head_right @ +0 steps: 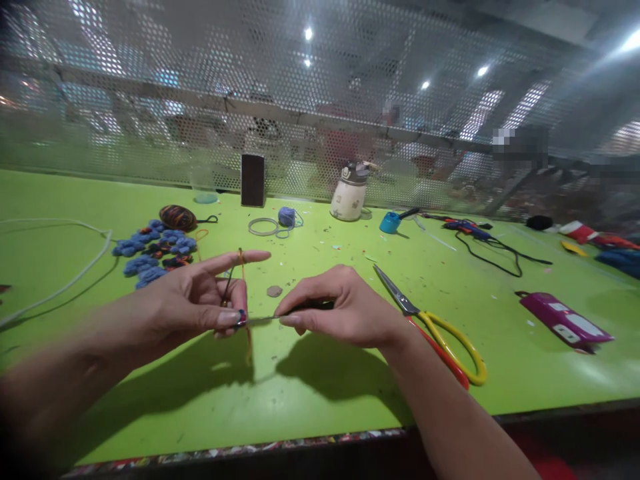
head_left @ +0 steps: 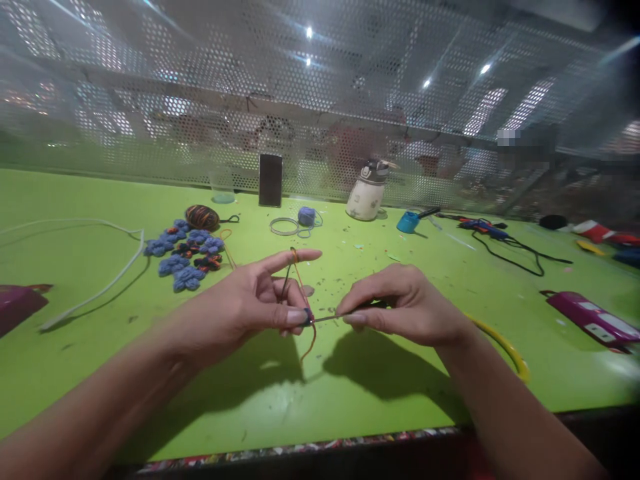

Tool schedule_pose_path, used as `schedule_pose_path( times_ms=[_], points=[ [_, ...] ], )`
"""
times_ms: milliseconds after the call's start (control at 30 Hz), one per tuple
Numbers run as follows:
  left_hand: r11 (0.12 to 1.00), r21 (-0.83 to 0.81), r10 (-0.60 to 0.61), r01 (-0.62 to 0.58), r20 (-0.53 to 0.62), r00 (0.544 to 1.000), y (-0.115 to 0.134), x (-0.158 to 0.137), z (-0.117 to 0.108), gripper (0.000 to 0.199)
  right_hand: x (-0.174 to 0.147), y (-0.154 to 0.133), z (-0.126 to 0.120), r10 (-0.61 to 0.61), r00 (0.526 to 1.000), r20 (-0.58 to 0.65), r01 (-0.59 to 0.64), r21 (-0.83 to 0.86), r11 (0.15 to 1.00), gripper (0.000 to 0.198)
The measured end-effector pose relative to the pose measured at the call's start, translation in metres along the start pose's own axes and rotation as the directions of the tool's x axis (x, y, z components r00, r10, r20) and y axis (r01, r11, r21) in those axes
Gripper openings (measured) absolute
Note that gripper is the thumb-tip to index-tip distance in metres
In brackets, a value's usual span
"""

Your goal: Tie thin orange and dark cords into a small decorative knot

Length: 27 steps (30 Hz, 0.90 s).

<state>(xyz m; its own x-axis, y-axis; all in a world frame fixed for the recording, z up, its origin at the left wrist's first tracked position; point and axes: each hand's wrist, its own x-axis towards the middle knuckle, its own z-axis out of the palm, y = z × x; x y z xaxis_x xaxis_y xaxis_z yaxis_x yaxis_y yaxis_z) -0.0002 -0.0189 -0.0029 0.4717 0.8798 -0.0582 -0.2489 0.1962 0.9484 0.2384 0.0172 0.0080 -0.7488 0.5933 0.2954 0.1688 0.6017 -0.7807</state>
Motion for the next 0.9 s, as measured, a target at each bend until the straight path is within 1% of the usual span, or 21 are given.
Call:
schedule_pose_path(
  times_ms=[67, 167, 267, 400, 500, 567, 700, 800, 900],
  points=[
    [0.999, 0.052, -0.001, 0.003, -0.02, 1.0, 0.001, 0.001, 0.001, 0.07, 0.001, 0.001, 0.004, 0.075, 0.997, -0.029, -0.071, 0.119, 0.99, 0.011],
    [0.995, 0.096, -0.012, 0.016, -0.045, 0.999, 0.001, 0.002, 0.002, 0.069, 0.004, 0.001, 0.012, 0.196, 0.978, -0.074, -0.168, 0.282, 0.945, 0.008],
    [0.995, 0.1, -0.003, 0.009, -0.059, 0.998, -0.001, 0.003, 0.002, 0.077, 0.007, 0.001, 0.018, 0.259, 0.962, -0.082, -0.223, 0.308, 0.925, 0.008],
    [0.995, 0.088, 0.043, -0.037, -0.068, 0.997, -0.003, 0.003, 0.001, 0.092, 0.007, 0.0, 0.022, 0.274, 0.96, -0.062, -0.242, 0.313, 0.918, 0.014],
    [0.996, 0.069, 0.068, -0.063, -0.076, 0.995, -0.002, 0.003, 0.001, 0.102, 0.007, -0.001, 0.023, 0.268, 0.963, -0.019, -0.245, 0.342, 0.907, 0.028],
    [0.996, 0.054, 0.074, -0.07, -0.086, 0.994, -0.002, 0.004, 0.001, 0.102, 0.007, -0.002, 0.025, 0.264, 0.965, -0.002, -0.244, 0.375, 0.894, 0.032],
    [0.996, 0.025, 0.082, -0.08, -0.098, 0.992, -0.004, 0.004, 0.001, 0.094, 0.007, -0.001, 0.029, 0.289, 0.957, 0.013, -0.264, 0.45, 0.853, 0.031],
    [0.995, 0.017, 0.104, -0.103, -0.124, 0.987, -0.005, 0.004, 0.001, 0.09, 0.007, 0.002, 0.03, 0.307, 0.952, -0.01, -0.262, 0.494, 0.829, 0.029],
    [0.991, 0.048, 0.131, -0.125, -0.165, 0.977, -0.006, 0.004, 0.002, 0.086, 0.007, 0.005, 0.031, 0.318, 0.948, -0.03, -0.251, 0.546, 0.799, 0.027]
  ],
)
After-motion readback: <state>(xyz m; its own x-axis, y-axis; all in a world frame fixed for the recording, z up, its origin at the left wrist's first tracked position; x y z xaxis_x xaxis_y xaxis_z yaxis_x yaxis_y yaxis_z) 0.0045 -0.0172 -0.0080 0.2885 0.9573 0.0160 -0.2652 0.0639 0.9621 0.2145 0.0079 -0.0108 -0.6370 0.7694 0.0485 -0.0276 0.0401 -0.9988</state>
